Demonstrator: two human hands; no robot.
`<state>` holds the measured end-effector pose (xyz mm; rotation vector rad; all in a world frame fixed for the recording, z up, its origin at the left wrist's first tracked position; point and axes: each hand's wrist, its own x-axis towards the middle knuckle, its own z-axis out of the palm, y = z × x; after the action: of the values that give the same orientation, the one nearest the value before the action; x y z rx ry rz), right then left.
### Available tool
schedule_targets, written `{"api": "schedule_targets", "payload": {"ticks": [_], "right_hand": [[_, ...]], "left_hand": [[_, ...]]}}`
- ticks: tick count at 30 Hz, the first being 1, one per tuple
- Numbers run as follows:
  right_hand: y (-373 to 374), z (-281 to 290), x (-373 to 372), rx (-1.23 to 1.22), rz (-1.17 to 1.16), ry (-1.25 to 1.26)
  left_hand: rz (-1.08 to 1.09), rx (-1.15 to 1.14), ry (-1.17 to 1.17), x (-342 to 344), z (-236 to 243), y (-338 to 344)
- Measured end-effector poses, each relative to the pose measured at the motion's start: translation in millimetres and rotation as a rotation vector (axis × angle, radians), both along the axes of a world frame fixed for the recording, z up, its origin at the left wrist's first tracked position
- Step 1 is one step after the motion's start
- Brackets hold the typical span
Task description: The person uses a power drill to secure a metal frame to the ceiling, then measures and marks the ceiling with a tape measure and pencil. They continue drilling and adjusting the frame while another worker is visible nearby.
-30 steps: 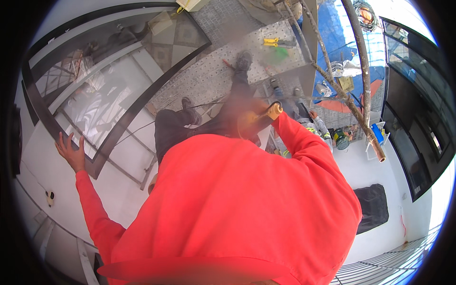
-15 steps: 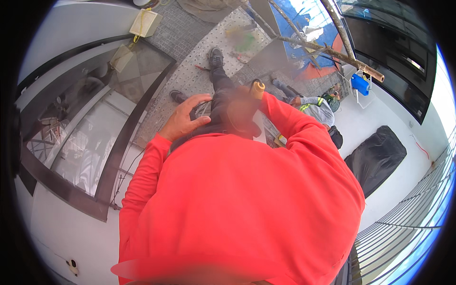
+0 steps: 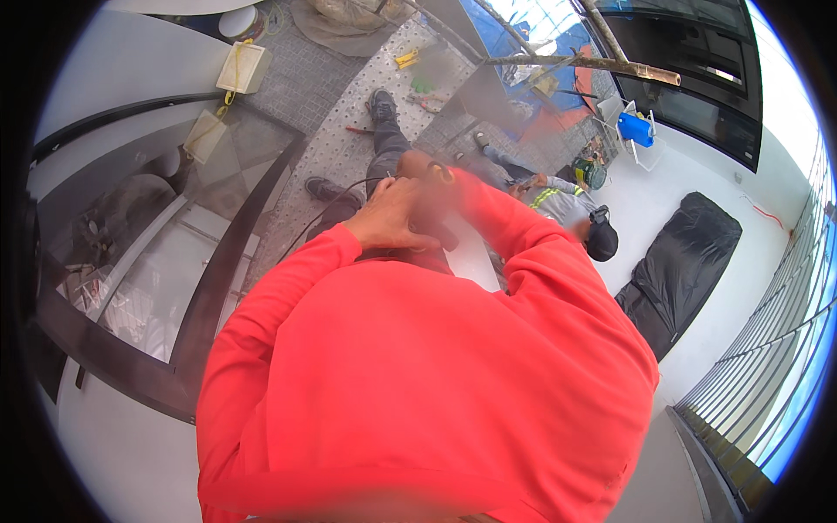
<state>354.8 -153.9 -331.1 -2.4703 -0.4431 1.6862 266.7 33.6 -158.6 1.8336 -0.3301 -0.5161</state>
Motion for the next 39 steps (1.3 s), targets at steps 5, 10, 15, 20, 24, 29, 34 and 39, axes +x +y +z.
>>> {"api": "schedule_targets", "payload": {"ticks": [5, 10, 15, 20, 24, 29, 34, 39], "right_hand": [[40, 27, 32, 0.135, 0.228, -0.248], [59, 23, 75, 0.061, 0.518, -0.027], [76, 6, 110, 0.217, 0.524, -0.183], [86, 4, 163, 0.599, 0.179, 0.066], [67, -16, 209, 0.367, 0.037, 0.618], [24, -90, 241, 0.256, 0.119, 0.25], [-32, -117, 270, 0.219, 0.114, 0.224], [-66, -147, 300, 0.229, 0.175, 0.242]], "left_hand": [[0.202, -0.11, -0.085, -15, 2, -2], [0.295, -0.126, -0.126, -1, -2, -2], [0.377, -0.098, -0.032, 42, -13, -5], [0.33, -0.116, 0.085, 100, -15, -26], [0.291, -0.15, 0.162, 133, -32, -46], [-0.124, -0.408, 0.316, 165, -80, -81], [-0.426, -0.244, 0.365, 216, -74, -121], [-0.441, -0.184, 0.418, 246, -88, -122]]}}
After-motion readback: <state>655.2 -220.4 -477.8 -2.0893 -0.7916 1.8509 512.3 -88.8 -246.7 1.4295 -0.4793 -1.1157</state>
